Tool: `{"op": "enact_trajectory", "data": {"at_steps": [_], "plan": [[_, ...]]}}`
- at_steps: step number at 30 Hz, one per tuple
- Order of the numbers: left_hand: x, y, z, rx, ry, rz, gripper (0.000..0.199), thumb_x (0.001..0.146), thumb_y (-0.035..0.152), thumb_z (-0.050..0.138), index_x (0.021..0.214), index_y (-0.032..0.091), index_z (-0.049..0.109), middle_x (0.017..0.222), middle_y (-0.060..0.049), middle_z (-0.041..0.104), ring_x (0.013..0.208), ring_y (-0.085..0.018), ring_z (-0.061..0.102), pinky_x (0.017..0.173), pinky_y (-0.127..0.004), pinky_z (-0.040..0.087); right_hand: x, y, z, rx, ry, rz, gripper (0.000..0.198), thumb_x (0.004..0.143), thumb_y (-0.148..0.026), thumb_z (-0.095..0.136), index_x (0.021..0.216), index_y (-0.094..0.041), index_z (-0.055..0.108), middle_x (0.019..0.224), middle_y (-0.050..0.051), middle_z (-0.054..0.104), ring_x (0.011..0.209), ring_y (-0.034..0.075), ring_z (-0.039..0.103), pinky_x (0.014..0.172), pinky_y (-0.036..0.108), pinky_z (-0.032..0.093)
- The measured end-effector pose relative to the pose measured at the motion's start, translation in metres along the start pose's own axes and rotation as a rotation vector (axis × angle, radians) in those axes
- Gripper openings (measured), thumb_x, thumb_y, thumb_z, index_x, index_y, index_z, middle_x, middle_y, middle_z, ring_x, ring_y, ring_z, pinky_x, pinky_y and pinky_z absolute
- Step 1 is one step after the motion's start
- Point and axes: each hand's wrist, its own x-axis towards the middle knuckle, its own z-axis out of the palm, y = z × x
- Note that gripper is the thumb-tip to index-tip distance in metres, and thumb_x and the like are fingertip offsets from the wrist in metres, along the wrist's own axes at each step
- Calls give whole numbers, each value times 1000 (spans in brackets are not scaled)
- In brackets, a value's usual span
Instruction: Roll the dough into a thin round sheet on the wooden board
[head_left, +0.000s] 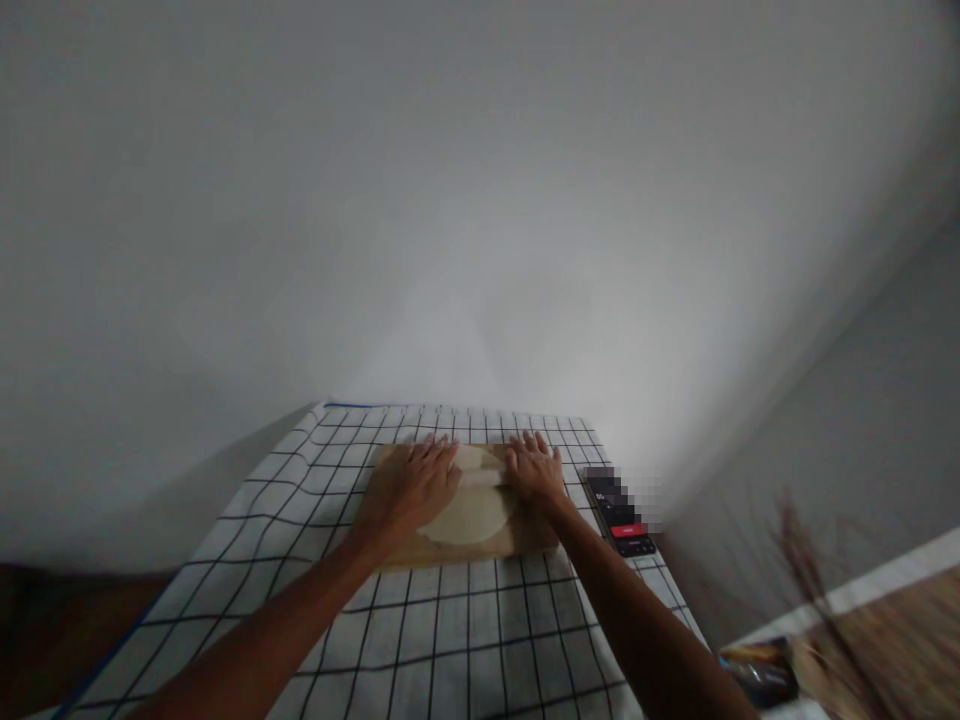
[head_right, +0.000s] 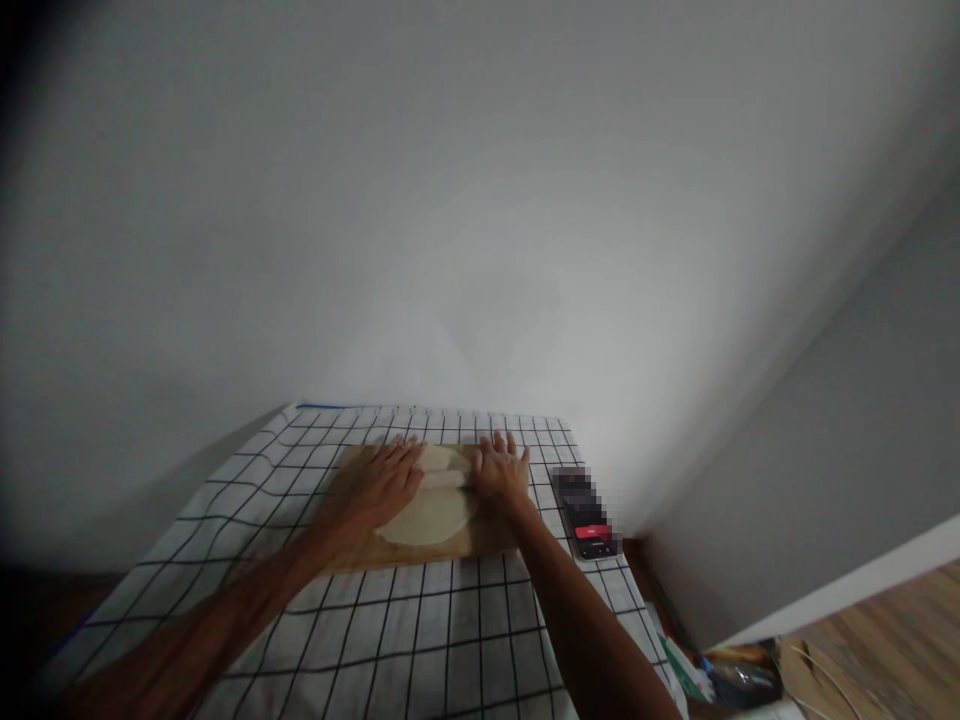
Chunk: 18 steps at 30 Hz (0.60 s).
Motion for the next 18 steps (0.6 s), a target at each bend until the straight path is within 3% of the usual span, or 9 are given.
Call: {"op": "enact_trajectory", "data": {"at_steps": [4, 10, 14, 18], "plan": [[-26, 15, -10, 38, 47, 54, 47, 97, 28, 39, 138, 13, 57, 145, -14, 58, 138, -31, 49, 119, -54, 32, -52, -3, -4, 76, 123, -53, 43, 108, -41, 28, 134, -28, 59, 155, 7, 45, 146, 27, 33, 115, 53, 31], [-66, 24, -26, -84, -12, 142, 45, 98, 25, 40, 140, 16, 54, 150, -12, 53, 141, -26, 46, 120, -50, 34, -116, -5, -8, 195, 223, -136, 33, 103, -42, 47, 130, -28, 60, 138, 4, 59, 131, 23, 49, 113, 41, 37], [-75, 20, -37, -163, -92, 67, 44, 93, 25, 49, 136, 19, 57, 141, -11, 61, 134, -25, 53, 116, -45, 40, -125, -10, -15, 187, 208, -135, 25, 100, -36, 55, 121, -26, 64, 128, 5, 65, 123, 22, 56, 111, 41, 39], [-84, 9, -45, -152, -100, 54, 39, 98, 33, 45, 133, 21, 59, 146, -10, 57, 139, -25, 49, 116, -46, 40, -120, -18, -11, 192, 209, -218, 29, 103, -35, 48, 127, -26, 62, 140, 5, 59, 132, 20, 51, 111, 38, 40]]}}
